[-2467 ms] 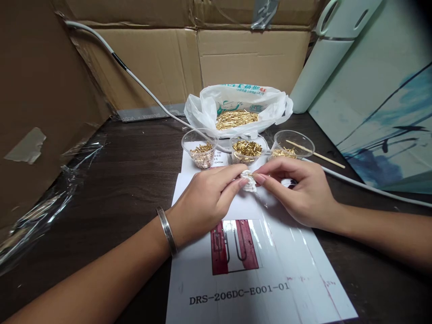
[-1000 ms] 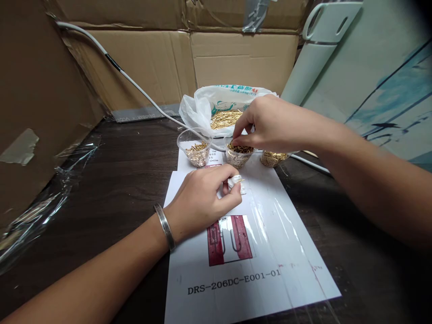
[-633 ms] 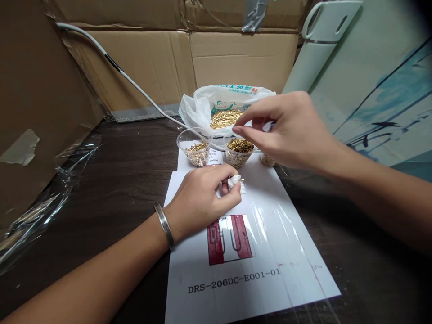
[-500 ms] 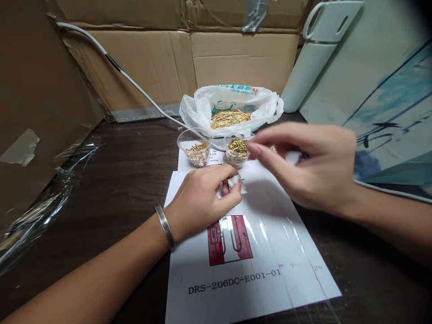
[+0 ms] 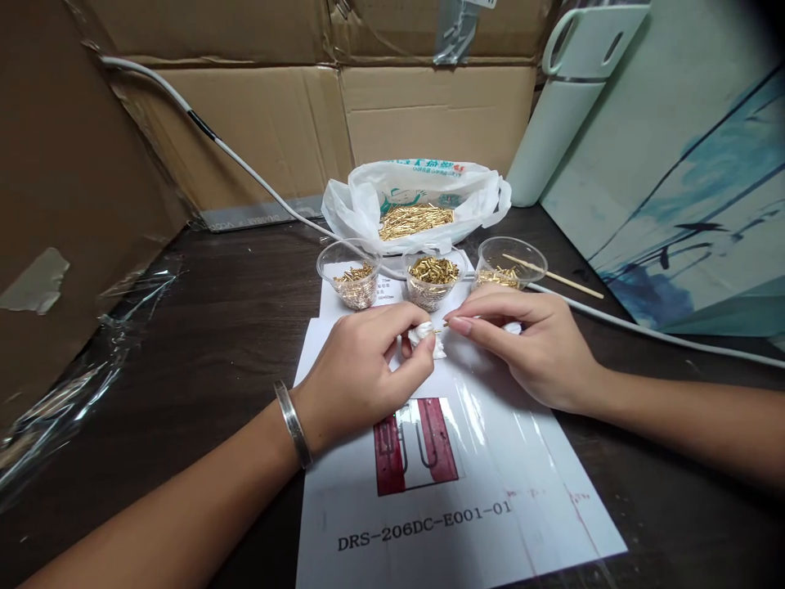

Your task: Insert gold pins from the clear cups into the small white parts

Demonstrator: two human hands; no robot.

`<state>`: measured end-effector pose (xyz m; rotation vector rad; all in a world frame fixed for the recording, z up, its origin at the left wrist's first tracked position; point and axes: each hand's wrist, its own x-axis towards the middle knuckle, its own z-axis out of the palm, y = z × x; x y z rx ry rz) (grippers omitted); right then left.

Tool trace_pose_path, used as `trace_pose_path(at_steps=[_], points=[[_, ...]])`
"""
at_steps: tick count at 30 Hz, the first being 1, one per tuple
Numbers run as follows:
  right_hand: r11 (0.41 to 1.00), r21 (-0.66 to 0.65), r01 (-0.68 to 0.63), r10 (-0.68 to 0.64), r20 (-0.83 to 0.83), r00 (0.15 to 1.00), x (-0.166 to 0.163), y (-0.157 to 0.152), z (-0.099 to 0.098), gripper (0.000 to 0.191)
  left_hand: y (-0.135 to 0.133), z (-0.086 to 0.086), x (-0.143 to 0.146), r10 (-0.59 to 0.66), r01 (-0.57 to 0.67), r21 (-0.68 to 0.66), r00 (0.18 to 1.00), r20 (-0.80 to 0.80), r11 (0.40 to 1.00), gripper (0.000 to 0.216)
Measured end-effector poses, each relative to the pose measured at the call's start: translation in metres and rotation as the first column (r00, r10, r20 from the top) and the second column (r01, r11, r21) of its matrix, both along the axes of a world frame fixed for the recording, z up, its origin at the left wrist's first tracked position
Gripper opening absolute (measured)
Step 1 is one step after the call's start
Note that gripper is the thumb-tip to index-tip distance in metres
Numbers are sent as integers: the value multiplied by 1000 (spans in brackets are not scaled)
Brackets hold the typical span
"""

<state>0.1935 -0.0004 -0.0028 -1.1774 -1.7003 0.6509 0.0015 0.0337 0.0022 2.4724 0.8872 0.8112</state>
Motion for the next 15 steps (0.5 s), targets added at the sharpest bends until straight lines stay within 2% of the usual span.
trace_pose_path(at_steps=[5, 15], points=[[996, -61, -67, 68, 11, 998, 3, 1, 1, 10, 1, 0, 0, -6, 6, 10, 1000, 13, 1000, 10], [993, -110, -53, 62, 80, 995, 4, 2, 1, 15, -1, 1, -1, -11, 11, 0, 1000, 13, 1000, 11]])
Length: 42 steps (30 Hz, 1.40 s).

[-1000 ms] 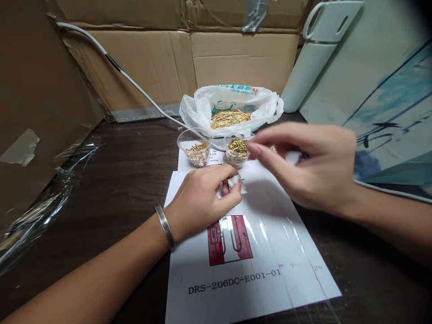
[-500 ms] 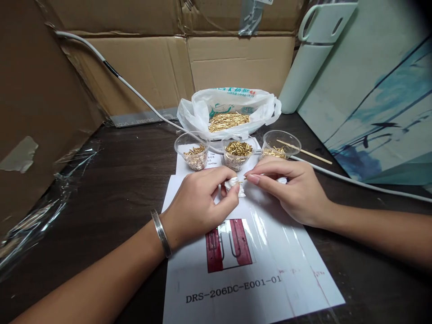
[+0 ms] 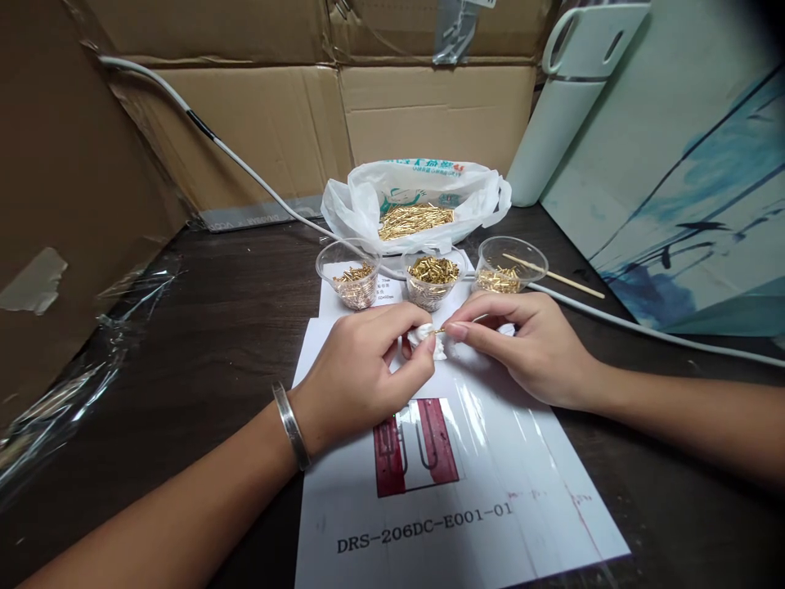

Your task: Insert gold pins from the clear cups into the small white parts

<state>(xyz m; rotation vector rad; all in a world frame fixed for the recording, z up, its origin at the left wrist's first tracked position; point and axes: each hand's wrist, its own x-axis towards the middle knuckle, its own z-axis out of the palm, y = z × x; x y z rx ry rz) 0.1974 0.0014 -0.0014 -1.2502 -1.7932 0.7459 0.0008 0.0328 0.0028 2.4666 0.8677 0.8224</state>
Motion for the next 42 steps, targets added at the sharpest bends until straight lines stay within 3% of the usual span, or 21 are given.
trace_pose_path(at_steps=[8, 16, 27, 42], points=[[1000, 23, -5, 5, 9, 1000, -1, 0, -1, 12, 1, -1, 0, -39, 38, -16, 999, -4, 999, 10], [1000, -12, 15, -15, -46, 999, -1, 0, -2, 7, 0, -1, 0, 74, -73, -7, 997, 24, 997, 8], [1000, -8, -23, 23, -67, 998, -2, -2, -4, 8, -1, -3, 0, -21, 23, -58, 999, 41, 998, 11], [996, -37, -84, 80, -107, 991, -2, -2, -4, 9, -1, -5, -1, -87, 85, 22, 993, 82, 996, 11]])
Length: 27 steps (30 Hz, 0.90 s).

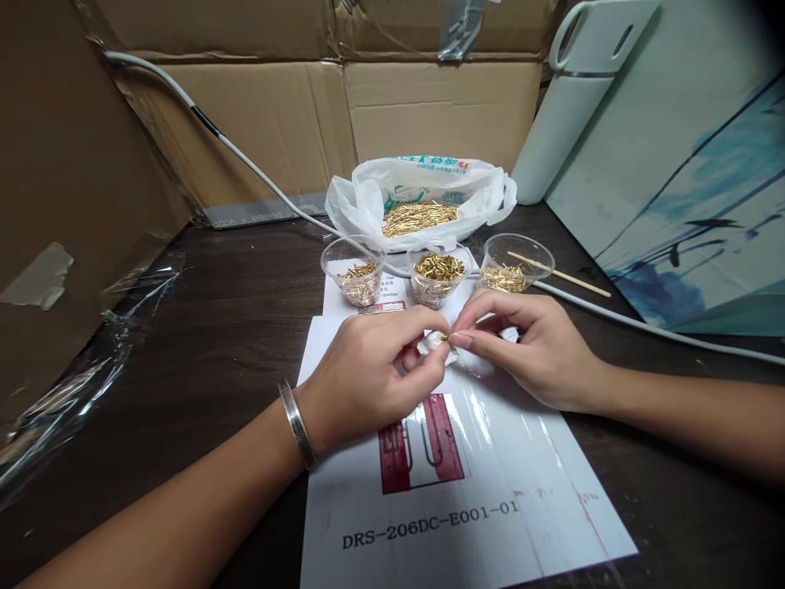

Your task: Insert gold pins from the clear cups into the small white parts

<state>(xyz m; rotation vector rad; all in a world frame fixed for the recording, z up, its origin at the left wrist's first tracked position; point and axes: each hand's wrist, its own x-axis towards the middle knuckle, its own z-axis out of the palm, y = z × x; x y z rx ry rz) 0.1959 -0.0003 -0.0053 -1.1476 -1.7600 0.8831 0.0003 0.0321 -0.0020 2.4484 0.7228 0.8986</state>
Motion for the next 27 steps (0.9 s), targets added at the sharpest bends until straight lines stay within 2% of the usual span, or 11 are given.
trace_pose_path(at_steps=[3, 7, 10, 13, 19, 22, 27], points=[[1000, -15, -6, 6, 5, 1000, 0, 0, 1, 9, 0, 1, 0, -5, 5, 2, 1000, 1, 1000, 11], [997, -65, -31, 28, -49, 998, 2, -2, 1, 6, 1, 2, 1, 48, -48, -4, 999, 24, 999, 9], [985, -143, -97, 78, -135, 988, 6, -2, -2, 24, 1, 2, 1, 88, -88, -3, 995, 37, 996, 8], [974, -196, -110, 84, -135, 987, 7, -1, -4, 38, 0, 3, 1, 98, -99, 4, 995, 35, 995, 9], [978, -208, -9, -6, -72, 997, 2, -2, -6, 29, -1, 3, 0, 98, -98, 12, 994, 51, 995, 10], [977, -211, -32, -1, -155, 988, 0, -2, -9, 29, -1, 4, 1, 109, -111, 17, 992, 59, 994, 7], [973, -226, -55, -10, -274, 962, -3, -1, -11, 17, -1, 4, 0, 122, -124, 16, 989, 78, 992, 11]])
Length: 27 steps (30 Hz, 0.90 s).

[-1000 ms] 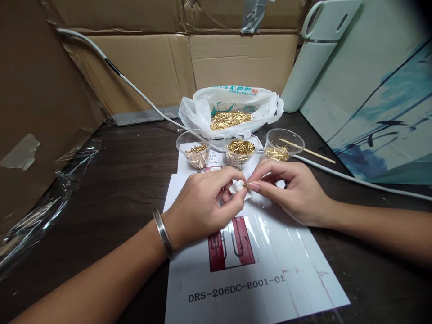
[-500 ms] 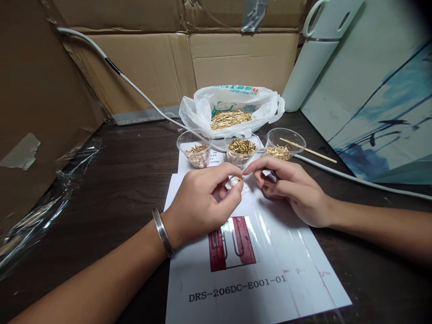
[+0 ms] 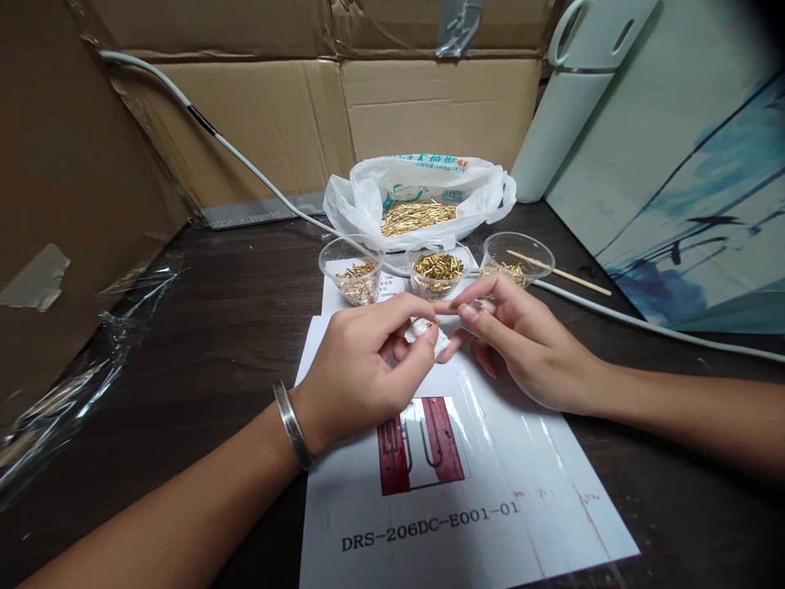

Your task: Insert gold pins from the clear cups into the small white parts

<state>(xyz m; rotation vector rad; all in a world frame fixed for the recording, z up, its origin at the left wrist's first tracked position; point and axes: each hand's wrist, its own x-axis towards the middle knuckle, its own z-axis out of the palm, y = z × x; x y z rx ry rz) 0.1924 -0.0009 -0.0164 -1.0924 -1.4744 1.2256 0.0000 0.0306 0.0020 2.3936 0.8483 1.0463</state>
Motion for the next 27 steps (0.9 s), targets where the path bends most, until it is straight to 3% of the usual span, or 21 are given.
trace_pose_path(at_steps=[8, 13, 16, 27], points=[[997, -58, -54, 57, 48, 997, 0, 0, 10, 18, 0, 0, 1, -24, 24, 11, 999, -31, 1000, 6], [999, 38, 14, -18, 103, 995, 2, 0, 8, 21, -1, 0, 0, -52, 52, -1, 997, -53, 999, 5], [998, 64, -21, 14, 113, 994, 2, 0, 9, 15, 0, 0, 0, -57, 57, -2, 997, -50, 998, 6], [994, -29, -107, 106, -43, 993, 3, -2, 10, 30, 0, 0, 0, -55, 55, -7, 998, -40, 998, 5]])
